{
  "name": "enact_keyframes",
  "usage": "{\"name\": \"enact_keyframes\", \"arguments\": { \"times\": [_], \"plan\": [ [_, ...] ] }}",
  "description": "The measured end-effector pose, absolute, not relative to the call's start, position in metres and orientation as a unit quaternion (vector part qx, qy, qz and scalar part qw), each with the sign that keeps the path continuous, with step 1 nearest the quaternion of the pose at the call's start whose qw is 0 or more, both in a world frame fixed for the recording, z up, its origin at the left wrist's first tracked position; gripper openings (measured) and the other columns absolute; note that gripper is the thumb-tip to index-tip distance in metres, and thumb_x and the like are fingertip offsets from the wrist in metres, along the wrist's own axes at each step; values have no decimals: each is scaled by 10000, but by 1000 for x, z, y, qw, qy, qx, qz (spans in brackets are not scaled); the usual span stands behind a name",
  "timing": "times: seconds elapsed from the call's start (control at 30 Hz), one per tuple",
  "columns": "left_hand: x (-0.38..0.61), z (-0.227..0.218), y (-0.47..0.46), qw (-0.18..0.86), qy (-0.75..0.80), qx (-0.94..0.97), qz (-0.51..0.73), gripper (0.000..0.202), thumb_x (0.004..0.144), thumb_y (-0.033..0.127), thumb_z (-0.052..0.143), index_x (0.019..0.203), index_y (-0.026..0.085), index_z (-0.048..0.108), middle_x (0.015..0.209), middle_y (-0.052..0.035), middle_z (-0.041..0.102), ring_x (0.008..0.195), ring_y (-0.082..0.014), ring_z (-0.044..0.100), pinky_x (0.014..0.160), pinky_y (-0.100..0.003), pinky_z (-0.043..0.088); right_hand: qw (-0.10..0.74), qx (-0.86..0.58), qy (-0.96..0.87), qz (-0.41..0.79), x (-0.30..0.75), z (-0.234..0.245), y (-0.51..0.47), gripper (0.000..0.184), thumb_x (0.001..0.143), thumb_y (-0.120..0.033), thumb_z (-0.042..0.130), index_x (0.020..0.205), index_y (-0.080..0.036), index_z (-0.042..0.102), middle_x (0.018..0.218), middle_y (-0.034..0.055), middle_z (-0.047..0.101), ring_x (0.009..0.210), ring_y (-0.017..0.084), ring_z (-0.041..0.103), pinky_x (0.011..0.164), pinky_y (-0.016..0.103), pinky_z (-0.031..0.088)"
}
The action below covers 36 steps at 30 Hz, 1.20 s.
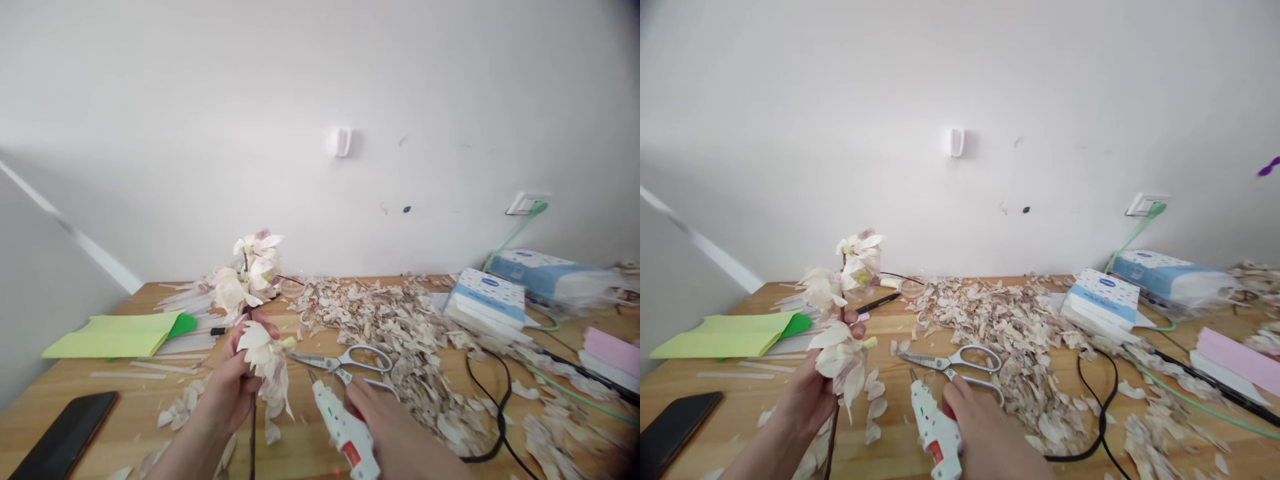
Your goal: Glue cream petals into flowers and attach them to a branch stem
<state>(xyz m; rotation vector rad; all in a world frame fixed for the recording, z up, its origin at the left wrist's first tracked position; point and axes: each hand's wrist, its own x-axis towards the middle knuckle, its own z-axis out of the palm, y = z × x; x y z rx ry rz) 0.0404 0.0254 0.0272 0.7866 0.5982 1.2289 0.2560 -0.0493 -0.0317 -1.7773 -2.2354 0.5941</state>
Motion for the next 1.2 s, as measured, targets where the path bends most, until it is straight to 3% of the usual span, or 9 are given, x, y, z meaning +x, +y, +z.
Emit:
{"name": "enact_keyframes", "arguments": {
  "times": [0.1,0.3,0.47,0.57,0.67,0.83,0.93,1.1,1.2],
  "plan": [
    [39,28,28,699,277,348,560,313,556,123,647,847,189,552,680,45,546,385,-1,303,325,-93,187,51,-606,-769,194,252,-58,-49,443,592,-195,588,1026,-201,501,1229,139,476,994,324,516,766,402,410],
    [39,26,29,694,283,352,561,336,549,122,650,864,180,548,690,43,544,381,3,302,319,-89,185,37,-573,-782,243,249,-50,-50,401,558,-256,630,937,-206,511,1083,86,528,869,269,561,706,358,424],
    [41,25,26,719,279,349,533,408,507,66,615,878,202,517,698,61,531,369,12,303,327,-91,159,46,-556,-772,305,254,-42,-52,448,470,-138,662,886,-233,524,967,4,542,829,203,554,685,282,402],
    [46,25,23,730,271,358,516,408,495,73,616,868,199,511,699,55,538,368,9,317,329,-100,149,49,-558,-766,315,261,-35,-52,471,458,-152,699,892,-245,539,961,-1,549,850,217,542,699,293,404],
    [52,22,21,759,246,372,475,389,523,105,624,879,205,503,692,53,549,341,15,294,324,-112,133,119,-572,-743,328,269,-20,-47,419,523,-228,708,909,-238,547,968,19,558,876,225,527,744,316,412],
    [58,14,18,785,233,382,427,386,548,105,627,901,204,505,695,45,558,349,17,287,333,-127,96,364,-538,-663,372,273,14,-34,108,758,-242,545,859,-212,520,831,12,548,807,163,532,755,286,440],
    [60,13,17,788,237,379,424,382,540,111,632,889,198,504,696,36,563,372,8,306,343,-133,82,448,-503,-669,315,264,29,-36,126,757,-223,556,873,-226,507,867,15,526,853,165,536,790,289,446],
    [64,14,15,781,261,385,416,396,529,95,619,898,186,508,682,29,568,381,9,291,345,-124,79,410,-481,-767,110,237,34,-55,535,625,-67,572,1095,-282,434,1125,44,487,1092,224,461,908,341,413],
    [68,14,13,772,274,395,416,389,533,102,651,887,184,513,587,70,502,375,12,233,347,-119,82,388,-451,-803,-31,222,25,-58,718,585,-46,536,1243,-227,311,1152,89,495,1116,265,435,937,421,386]
  ]
}}
